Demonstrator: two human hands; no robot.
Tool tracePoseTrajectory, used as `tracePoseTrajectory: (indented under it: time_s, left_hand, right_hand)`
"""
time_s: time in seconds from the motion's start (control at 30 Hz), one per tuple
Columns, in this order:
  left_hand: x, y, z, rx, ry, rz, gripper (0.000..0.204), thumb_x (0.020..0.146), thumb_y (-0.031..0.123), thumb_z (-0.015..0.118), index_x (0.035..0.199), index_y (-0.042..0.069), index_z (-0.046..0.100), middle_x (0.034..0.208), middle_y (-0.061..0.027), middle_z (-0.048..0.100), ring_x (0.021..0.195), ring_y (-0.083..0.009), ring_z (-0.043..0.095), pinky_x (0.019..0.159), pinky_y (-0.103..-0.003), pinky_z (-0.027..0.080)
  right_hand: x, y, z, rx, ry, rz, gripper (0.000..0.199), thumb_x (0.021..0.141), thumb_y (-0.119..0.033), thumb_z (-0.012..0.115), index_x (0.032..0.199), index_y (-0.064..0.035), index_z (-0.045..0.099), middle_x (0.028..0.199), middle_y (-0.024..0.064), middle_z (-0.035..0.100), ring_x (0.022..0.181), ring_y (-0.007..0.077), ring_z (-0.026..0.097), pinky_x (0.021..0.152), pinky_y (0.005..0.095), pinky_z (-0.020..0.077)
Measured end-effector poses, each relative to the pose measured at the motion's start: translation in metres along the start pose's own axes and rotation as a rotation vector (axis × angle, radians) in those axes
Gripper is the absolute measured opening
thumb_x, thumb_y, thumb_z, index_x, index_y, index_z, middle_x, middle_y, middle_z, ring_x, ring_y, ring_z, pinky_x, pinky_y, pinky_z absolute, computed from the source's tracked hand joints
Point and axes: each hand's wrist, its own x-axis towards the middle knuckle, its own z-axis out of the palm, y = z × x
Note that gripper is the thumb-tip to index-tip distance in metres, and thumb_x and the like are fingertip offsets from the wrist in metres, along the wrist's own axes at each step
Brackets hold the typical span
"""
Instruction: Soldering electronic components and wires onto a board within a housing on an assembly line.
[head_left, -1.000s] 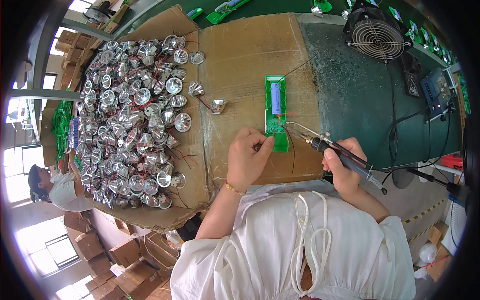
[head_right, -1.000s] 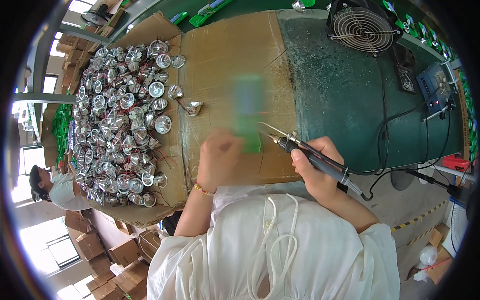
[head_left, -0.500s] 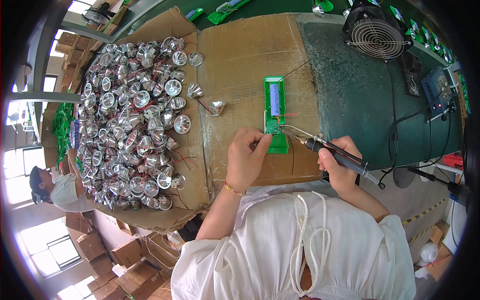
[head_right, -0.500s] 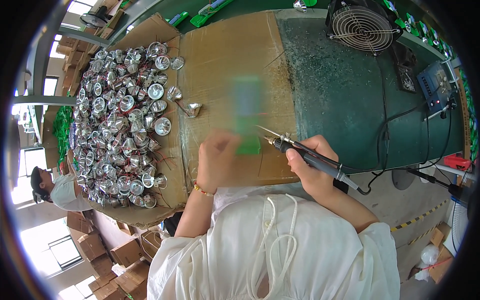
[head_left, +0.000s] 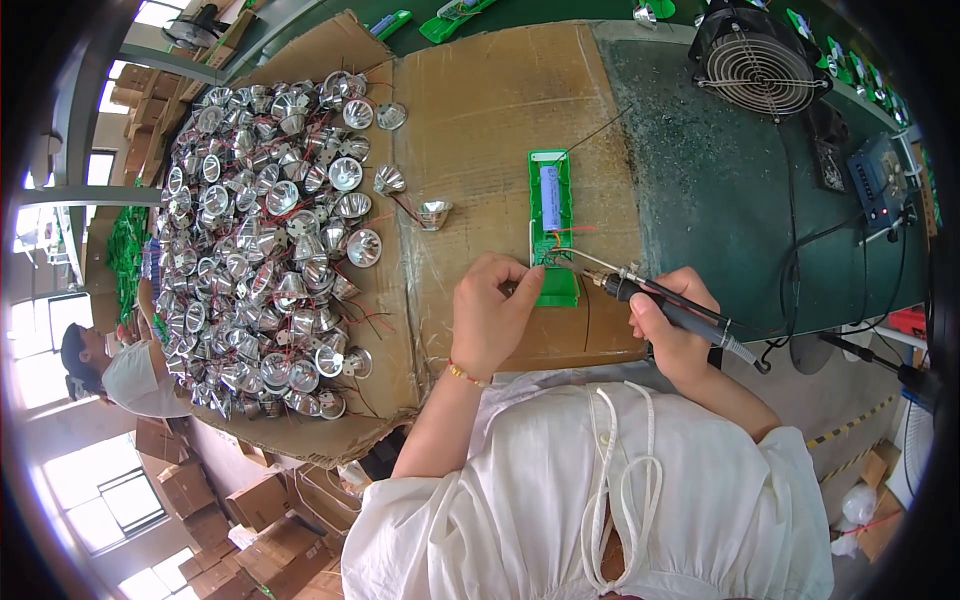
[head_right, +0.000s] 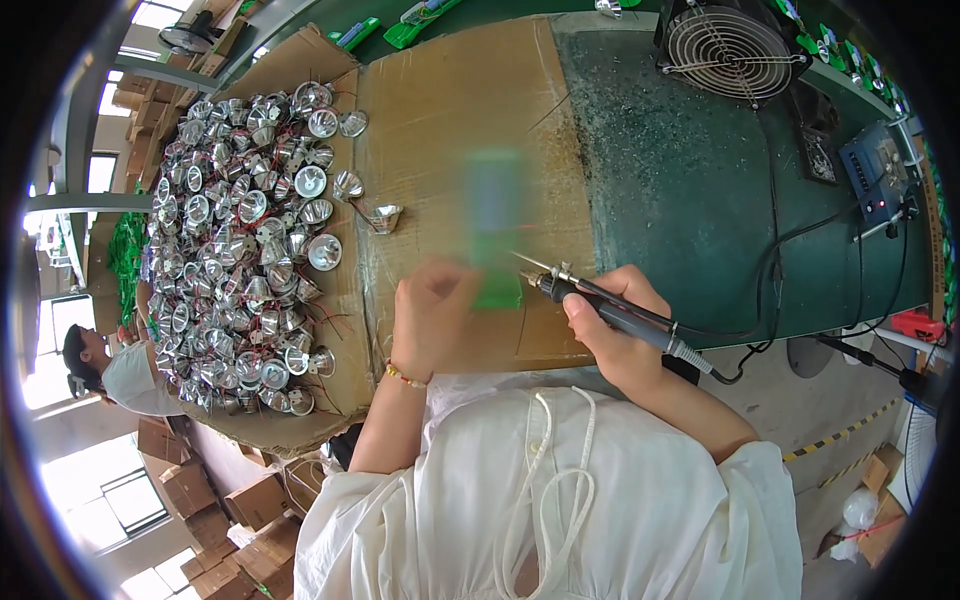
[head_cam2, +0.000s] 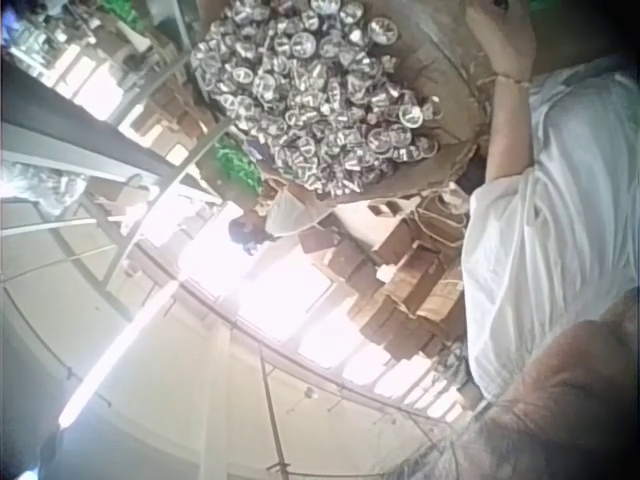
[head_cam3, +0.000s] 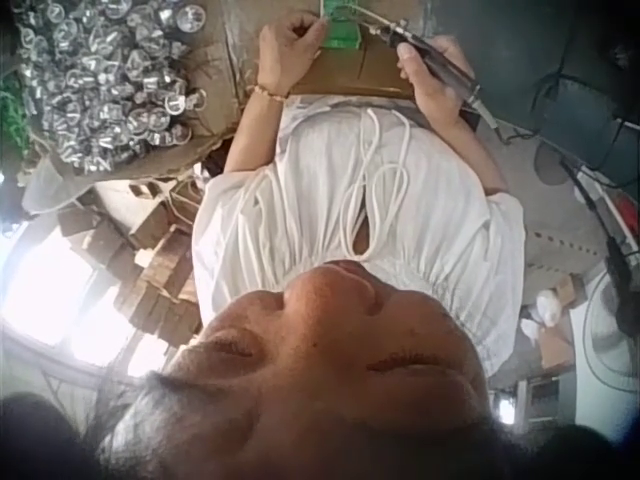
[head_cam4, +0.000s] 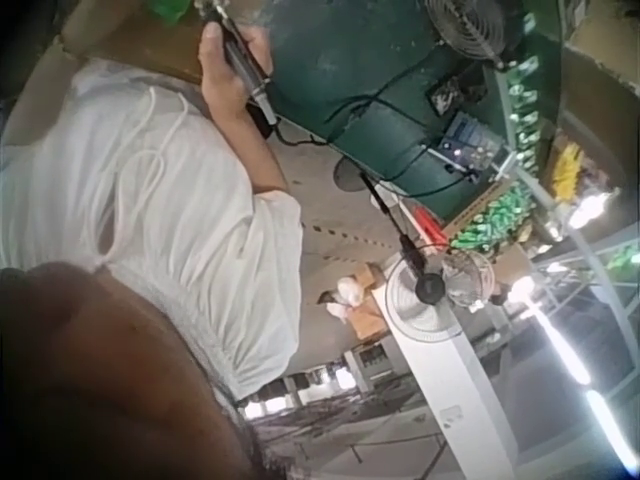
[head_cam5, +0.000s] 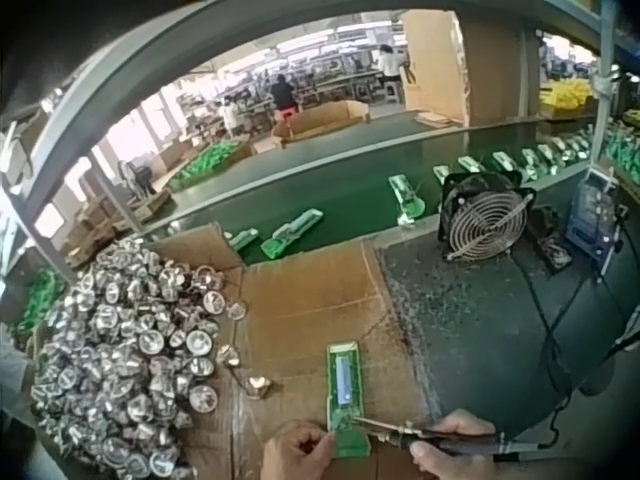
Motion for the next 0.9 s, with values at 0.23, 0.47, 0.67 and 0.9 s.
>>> tracePoseTrajectory:
  time_s: [0.23,0.47,0.67,0.9]
  left_hand:
    - [0.003,-0.001,0.002,0.003,0.025,0.037,0.017,0.076,0.014,0.064,0.069,-0.001,0.060,0.070,-0.0092,0.055,0.055,-0.0163,0.052,0.052,-0.028,0.041]
    - [0.002,0.000,0.002,0.007,0.023,0.018,0.016,0.076,0.013,0.063,0.068,-0.001,0.060,0.068,-0.0095,0.055,0.055,-0.0165,0.052,0.051,-0.028,0.040]
    - [0.003,0.001,0.001,-0.024,0.018,-0.015,0.017,0.075,0.013,0.063,0.067,-0.002,0.059,0.068,-0.0098,0.055,0.054,-0.0166,0.052,0.051,-0.028,0.040]
    - [0.004,0.017,-0.001,-0.003,0.035,-0.052,0.018,0.074,0.014,0.064,0.066,-0.001,0.059,0.066,-0.0101,0.059,0.054,-0.0177,0.057,0.051,-0.027,0.043]
  right_hand:
    - [0.003,0.000,0.001,0.007,-0.018,-0.002,0.017,0.078,-0.005,0.063,0.076,-0.0013,0.047,0.059,0.0045,0.057,0.050,0.0046,0.050,0.043,0.0184,0.0399]
    - [-0.003,-0.003,0.000,0.006,0.009,0.041,0.017,0.078,-0.007,0.063,0.078,-0.0007,0.047,0.060,0.0062,0.057,0.050,0.0059,0.052,0.043,0.0192,0.0418]
    - [-0.002,-0.004,-0.008,0.012,-0.006,-0.108,0.019,0.079,-0.008,0.062,0.082,0.0003,0.046,0.064,0.0090,0.057,0.052,0.0080,0.053,0.046,0.0207,0.0430]
    - [0.007,-0.002,-0.026,-0.008,0.038,-0.172,0.019,0.079,-0.007,0.062,0.083,-0.0003,0.044,0.064,0.0072,0.055,0.052,0.0082,0.051,0.047,0.0215,0.0428]
